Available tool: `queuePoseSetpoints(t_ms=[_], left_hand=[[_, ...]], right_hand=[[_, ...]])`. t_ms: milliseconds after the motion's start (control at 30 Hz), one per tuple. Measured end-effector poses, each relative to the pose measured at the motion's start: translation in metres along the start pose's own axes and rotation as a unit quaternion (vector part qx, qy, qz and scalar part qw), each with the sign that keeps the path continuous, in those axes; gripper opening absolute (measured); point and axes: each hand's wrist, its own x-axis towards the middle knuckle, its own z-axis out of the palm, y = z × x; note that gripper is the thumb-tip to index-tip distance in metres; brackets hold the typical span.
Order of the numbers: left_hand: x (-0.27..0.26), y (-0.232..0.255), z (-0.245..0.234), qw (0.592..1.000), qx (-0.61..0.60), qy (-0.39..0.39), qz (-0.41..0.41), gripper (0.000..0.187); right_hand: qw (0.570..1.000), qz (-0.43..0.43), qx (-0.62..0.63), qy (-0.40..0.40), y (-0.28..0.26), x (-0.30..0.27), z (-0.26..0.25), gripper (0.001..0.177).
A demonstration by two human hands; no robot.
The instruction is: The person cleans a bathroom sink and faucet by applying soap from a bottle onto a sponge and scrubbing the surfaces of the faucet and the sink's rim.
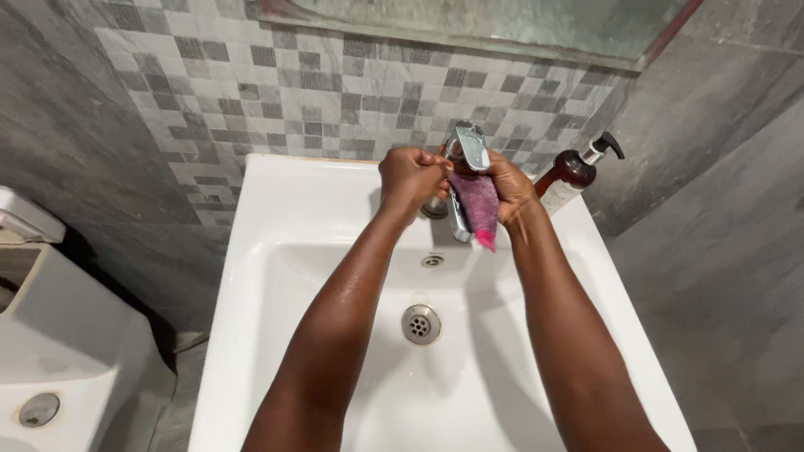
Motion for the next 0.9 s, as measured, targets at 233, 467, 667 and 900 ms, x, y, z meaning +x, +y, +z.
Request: queuePoseSetpoints(t_ms=[233, 467, 667, 900], left_hand=[[-0.002, -0.019, -0.005, 0.996, -0.027, 0.038, -0.081, 0.014], [-0.02, 0.02, 0.013, 0.994, 0.078, 0.035, 0.068, 0.002], [-0.005, 0.005, -0.003, 0.996, 0.073, 0.034, 0.03, 0.005], [-0.002, -0.014, -0.001, 0.998, -0.007, 0.06, -0.031, 0.006]], right_hand=[[0.962, -0.047, -0.267, 0.044, 0.001, 0.0, 0.036, 0.031], [0.998, -0.048, 0.034, -0.001, 0.022, 0.009, -0.033, 0.041], [0.941, -0.136, -0.301, 0.074, 0.008, 0.001, 0.027, 0.031], [0.971, -0.122, -0.194, 0.065, 0.017, 0.003, 0.016, 0.029]])
